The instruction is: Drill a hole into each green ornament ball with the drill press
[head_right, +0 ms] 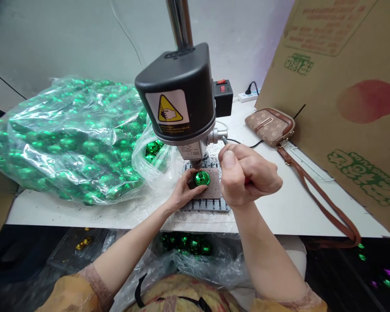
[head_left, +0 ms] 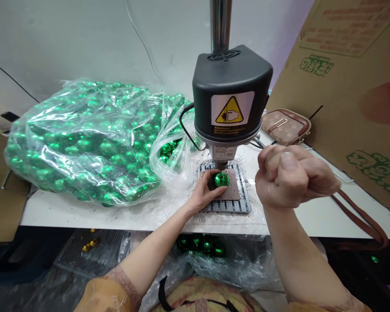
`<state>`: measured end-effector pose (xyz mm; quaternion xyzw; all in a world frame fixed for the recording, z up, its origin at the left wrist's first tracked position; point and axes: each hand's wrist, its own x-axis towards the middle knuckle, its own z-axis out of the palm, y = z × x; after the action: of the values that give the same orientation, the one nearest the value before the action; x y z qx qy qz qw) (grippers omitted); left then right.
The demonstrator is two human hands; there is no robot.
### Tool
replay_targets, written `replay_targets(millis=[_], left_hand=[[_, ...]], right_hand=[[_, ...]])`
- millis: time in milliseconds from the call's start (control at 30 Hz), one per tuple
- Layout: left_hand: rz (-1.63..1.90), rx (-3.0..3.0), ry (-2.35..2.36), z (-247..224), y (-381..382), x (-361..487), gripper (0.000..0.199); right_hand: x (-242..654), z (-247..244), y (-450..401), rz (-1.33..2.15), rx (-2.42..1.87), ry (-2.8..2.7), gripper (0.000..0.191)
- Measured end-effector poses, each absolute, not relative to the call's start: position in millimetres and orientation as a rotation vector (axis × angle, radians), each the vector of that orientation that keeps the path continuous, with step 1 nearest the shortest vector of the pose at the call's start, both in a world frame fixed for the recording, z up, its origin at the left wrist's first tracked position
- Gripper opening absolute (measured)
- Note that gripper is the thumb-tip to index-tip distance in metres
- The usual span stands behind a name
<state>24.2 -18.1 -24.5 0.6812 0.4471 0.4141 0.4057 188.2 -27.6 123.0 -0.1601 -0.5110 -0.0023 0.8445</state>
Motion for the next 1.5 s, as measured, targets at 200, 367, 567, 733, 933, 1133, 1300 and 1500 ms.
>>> replay_targets(millis=[200,367,567,733,933,1133,1300,1500], left_hand=[[1.051,1.721,1.123,-25.7,-18.0,24.4,0.053],[1.059,1.73,1.118,-26.1,-18.0,25.0,0.053],[1.068,1.732,1.146,-28.8,-18.0,25.2,0.054],[1.123,1.696,1.232,-23.0,-20.5,33.4,0.053],[1.339,1.892,1.362,-26.7,-76.7,14.3,0.05],[0.394,2.293,0.923,-84.8,-167.7,-50.6,0.035],[-0.537,2.043,1.446,-116.5,-192.4,-66.8,0.06],[-0.545,2.057,1.025,-48.5,-173.0,-53.3,0.045]], right_hand=[[188.3,122.6,-26.1,-0.028,-0.307,-1.076,0.047],[191.0,112.1,-25.6,-0.016,-0.313,-1.081,0.049],[187.5,116.7,-29.1,0.013,-0.355,-1.027,0.048],[187.5,163.2,-24.9,0.231,-0.497,-0.952,0.042],[190.6,181.3,-20.0,0.303,-0.538,-0.966,0.042],[193.6,175.9,-11.7,0.236,-0.481,-0.999,0.042],[193.9,176.8,-11.9,0.249,-0.501,-0.987,0.044],[190.0,176.9,-19.5,0.282,-0.496,-0.957,0.046]])
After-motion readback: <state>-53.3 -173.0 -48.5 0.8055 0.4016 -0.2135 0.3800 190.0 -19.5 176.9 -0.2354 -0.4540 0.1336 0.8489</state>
